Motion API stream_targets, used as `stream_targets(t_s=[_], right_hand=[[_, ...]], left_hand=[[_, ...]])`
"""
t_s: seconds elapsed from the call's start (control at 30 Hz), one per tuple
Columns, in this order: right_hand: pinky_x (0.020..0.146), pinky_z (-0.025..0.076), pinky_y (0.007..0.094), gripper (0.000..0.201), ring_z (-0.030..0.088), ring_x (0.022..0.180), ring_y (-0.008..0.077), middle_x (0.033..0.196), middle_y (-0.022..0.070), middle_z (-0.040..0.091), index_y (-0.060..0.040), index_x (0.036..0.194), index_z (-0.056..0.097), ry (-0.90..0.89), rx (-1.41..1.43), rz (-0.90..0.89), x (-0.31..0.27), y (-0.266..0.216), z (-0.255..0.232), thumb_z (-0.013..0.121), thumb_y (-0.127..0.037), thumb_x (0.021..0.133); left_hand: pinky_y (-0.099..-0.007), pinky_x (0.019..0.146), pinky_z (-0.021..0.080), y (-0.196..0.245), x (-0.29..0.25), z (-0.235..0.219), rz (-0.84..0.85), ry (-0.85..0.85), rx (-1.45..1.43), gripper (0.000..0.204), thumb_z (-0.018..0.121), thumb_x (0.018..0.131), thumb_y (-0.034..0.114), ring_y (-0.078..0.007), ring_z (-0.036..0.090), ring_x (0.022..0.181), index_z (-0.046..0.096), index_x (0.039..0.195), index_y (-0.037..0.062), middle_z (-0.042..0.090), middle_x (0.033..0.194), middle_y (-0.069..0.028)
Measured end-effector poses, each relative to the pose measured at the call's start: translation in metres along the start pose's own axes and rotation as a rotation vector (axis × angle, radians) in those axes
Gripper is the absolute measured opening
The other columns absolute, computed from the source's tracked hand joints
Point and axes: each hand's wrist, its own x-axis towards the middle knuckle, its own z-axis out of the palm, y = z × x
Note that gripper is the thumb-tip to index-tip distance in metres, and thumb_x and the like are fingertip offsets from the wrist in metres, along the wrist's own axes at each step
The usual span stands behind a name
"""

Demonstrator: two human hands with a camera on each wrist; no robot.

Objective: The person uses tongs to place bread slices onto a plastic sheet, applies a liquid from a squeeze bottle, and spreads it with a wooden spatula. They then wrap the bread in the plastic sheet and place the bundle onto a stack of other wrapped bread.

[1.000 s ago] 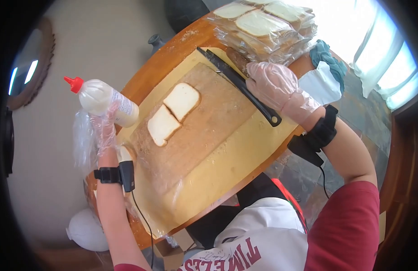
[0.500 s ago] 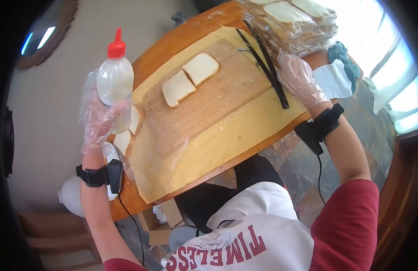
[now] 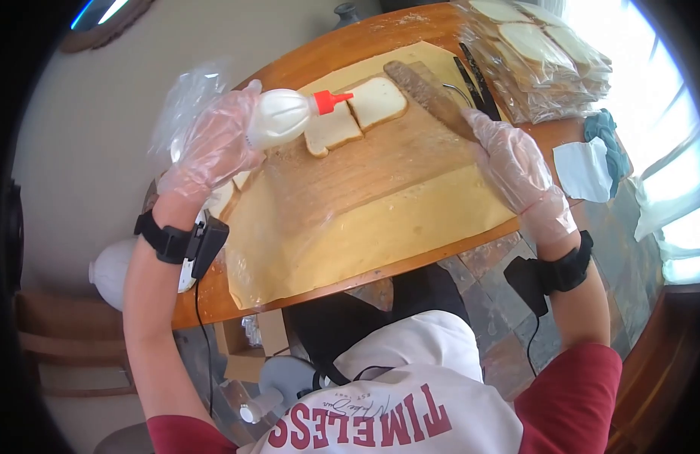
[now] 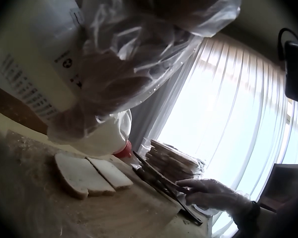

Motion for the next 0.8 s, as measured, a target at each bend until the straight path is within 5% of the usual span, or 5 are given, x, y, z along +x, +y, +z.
stream_targets(t_s=[0.3, 0.57, 0.8], right_hand=[[0.075, 0.049, 0.0446, 0.029, 0.062, 0.085, 0.0394, 0.088, 0.0236, 0.064, 0.0017, 0.11, 0.061, -0.085, 0.041, 0.012, -0.004, -0.01, 0.015, 0.057, -0.002, 0.081], [0.074, 0.049, 0.0452, 0.028, 0.061, 0.083, 0.0397, 0.086, 0.0235, 0.064, 0.0019, 0.11, 0.061, -0.135, 0.046, 0.059, -0.004, -0.008, 0.015, 0.055, -0.003, 0.083], [0.074, 0.05, 0.0447, 0.027, 0.062, 0.084, 0.0393, 0.087, 0.0233, 0.064, 0.0021, 0.109, 0.061, -0.069, 0.048, -0.018, -0.005, -0.005, 0.013, 0.055, -0.003, 0.082]], left_hand=[[-0.0384, 0.077, 0.046, 0.021, 0.048, 0.018, 0.222, 0.268, 0.227, 0.014, 0.06, 0.075, 0.003, -0.0279, 0.062, 0.08, 0.062, 0.088, 0.0068, 0.065, 0.078, -0.0102], [-0.0387, 0.081, 0.044, 0.022, 0.083, 0.02, 0.244, 0.324, 0.241, 0.011, 0.059, 0.072, 0.002, -0.0278, 0.061, 0.084, 0.064, 0.079, 0.0095, 0.064, 0.077, -0.0101], [-0.0409, 0.092, 0.042, 0.014, 0.056, 0.0, 0.321, 0.328, 0.145, 0.012, 0.057, 0.073, -0.002, -0.0298, 0.062, 0.082, 0.065, 0.073, 0.0072, 0.065, 0.078, -0.0128]])
